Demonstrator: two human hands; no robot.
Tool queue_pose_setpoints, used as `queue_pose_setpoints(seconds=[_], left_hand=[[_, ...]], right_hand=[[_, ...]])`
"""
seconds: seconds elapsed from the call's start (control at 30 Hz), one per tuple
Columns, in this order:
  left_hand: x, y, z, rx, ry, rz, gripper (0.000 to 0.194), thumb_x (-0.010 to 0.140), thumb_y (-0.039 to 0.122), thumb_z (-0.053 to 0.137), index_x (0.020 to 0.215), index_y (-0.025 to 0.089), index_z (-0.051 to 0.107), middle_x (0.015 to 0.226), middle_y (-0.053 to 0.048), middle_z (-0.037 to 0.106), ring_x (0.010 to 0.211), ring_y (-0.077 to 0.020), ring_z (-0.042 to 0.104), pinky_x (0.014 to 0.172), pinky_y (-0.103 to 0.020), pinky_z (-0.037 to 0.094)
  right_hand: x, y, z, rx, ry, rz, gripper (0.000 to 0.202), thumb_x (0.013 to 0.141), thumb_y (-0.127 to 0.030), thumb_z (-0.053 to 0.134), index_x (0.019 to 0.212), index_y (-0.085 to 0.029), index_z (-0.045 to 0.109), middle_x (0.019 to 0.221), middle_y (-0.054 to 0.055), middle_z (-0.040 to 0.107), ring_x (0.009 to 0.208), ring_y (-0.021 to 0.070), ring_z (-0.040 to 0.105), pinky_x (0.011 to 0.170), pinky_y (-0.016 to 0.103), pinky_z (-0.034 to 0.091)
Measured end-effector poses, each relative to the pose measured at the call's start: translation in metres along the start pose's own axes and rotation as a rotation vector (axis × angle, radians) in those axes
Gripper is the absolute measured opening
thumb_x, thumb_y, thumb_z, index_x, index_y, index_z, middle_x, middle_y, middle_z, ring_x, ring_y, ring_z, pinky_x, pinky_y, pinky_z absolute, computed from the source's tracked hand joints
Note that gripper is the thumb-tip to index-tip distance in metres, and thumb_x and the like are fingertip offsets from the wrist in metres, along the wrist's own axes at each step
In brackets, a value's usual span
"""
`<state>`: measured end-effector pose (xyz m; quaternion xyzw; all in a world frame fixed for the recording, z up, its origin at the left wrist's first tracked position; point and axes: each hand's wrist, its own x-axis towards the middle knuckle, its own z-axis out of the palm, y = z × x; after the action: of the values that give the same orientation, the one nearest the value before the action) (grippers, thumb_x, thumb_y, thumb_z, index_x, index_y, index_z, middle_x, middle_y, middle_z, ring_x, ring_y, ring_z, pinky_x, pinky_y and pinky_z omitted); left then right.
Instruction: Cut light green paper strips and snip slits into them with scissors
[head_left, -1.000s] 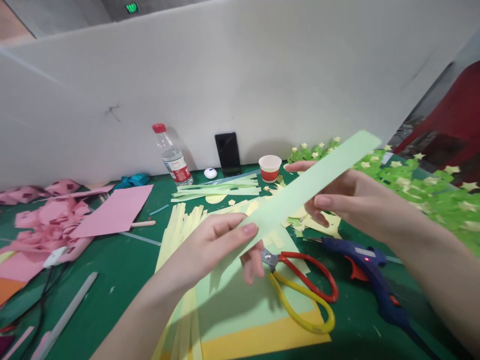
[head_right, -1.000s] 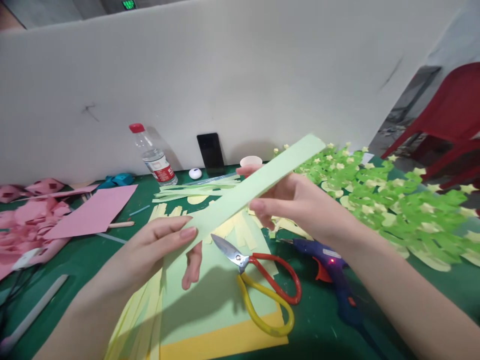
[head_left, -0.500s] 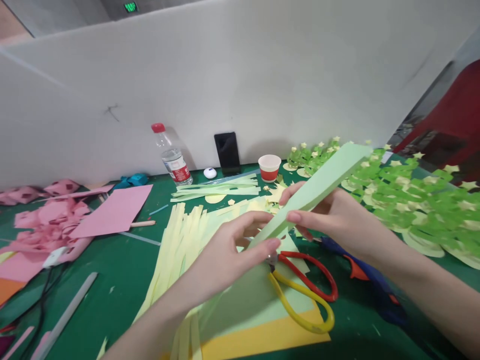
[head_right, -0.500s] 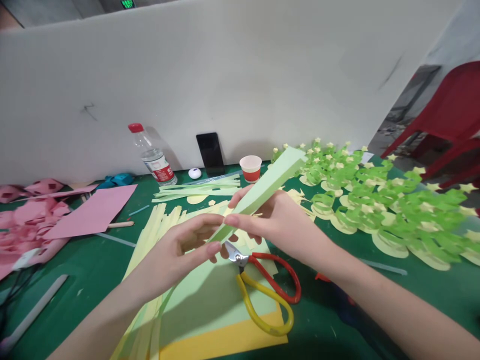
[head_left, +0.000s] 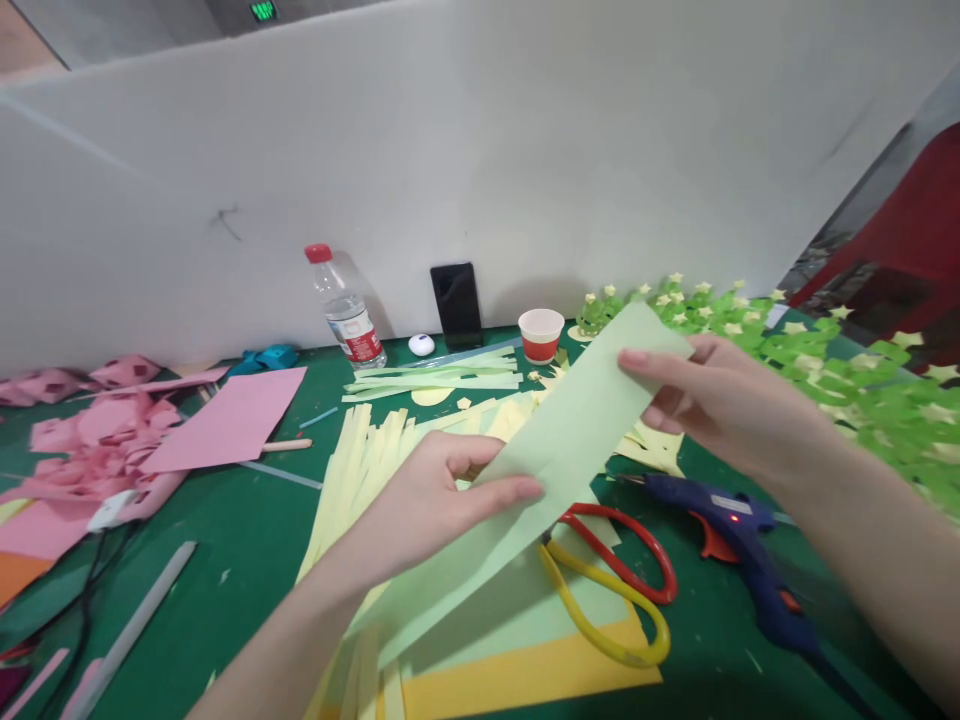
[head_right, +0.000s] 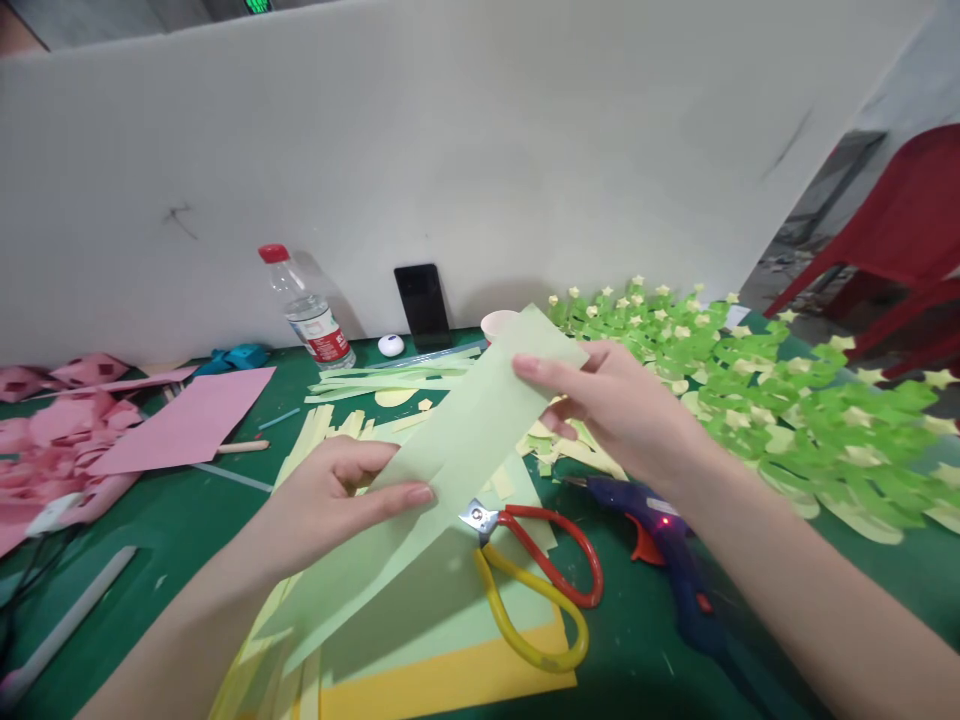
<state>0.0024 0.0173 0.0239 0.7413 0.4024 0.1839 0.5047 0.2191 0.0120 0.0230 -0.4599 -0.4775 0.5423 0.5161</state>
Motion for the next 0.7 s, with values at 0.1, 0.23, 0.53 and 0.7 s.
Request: queue_pose_setpoints(seconds=[0.1, 0.23, 0.53, 0.7], left_hand=[[-0.002, 0.002, -0.007, 0.057, -0.048, 0.054, 0.02, 0.079, 0.032, 0.059, 0.065, 0.018, 0.064, 0.06, 0.004, 0.054, 0.053, -0.0092, 0.042, 0.048, -0.019, 0.032], [-0.005, 0.003, -0.016, 0.111, -0.125, 0.129, 0.015, 0.079, 0.022, 0.059, 0.069, 0.02, 0.07, 0.062, 0.002, 0.062, 0.053, -0.0101, 0.047, 0.049, -0.019, 0.035], [-0.023, -0.018, -0.071, 0.595, -0.238, 0.167, 0.02, 0.077, 0.023, 0.062, 0.058, 0.019, 0.068, 0.045, 0.003, 0.053, 0.041, -0.0105, 0.048, 0.039, -0.019, 0.034], [-0.023, -0.034, -0.077, 0.927, 0.619, 0.405, 0.02, 0.073, 0.012, 0.05, 0.065, 0.02, 0.067, 0.061, 0.007, 0.064, 0.053, -0.011, 0.06, 0.048, -0.015, 0.045]], right_hand=[[0.002, -0.009, -0.014, -0.028, 0.017, 0.019, 0.025, 0.057, -0.032, 0.079, 0.046, -0.017, 0.061, 0.041, -0.006, 0.043, 0.037, 0.003, 0.034, 0.032, 0.019, 0.025], [0.0, -0.016, -0.026, -0.081, 0.037, 0.081, 0.018, 0.056, -0.028, 0.079, 0.052, -0.014, 0.068, 0.038, -0.003, 0.048, 0.029, 0.0014, 0.034, 0.031, 0.021, 0.017], [0.005, -0.038, -0.041, -0.012, 0.553, -0.07, 0.043, 0.082, -0.007, 0.052, 0.04, -0.013, 0.056, 0.034, -0.003, 0.042, 0.028, 0.0, 0.037, 0.032, 0.021, 0.02], [-0.003, -0.029, -0.028, -0.016, 0.572, -0.19, 0.028, 0.075, -0.014, 0.066, 0.048, -0.016, 0.06, 0.039, -0.004, 0.045, 0.032, 0.0046, 0.045, 0.032, 0.02, 0.031]])
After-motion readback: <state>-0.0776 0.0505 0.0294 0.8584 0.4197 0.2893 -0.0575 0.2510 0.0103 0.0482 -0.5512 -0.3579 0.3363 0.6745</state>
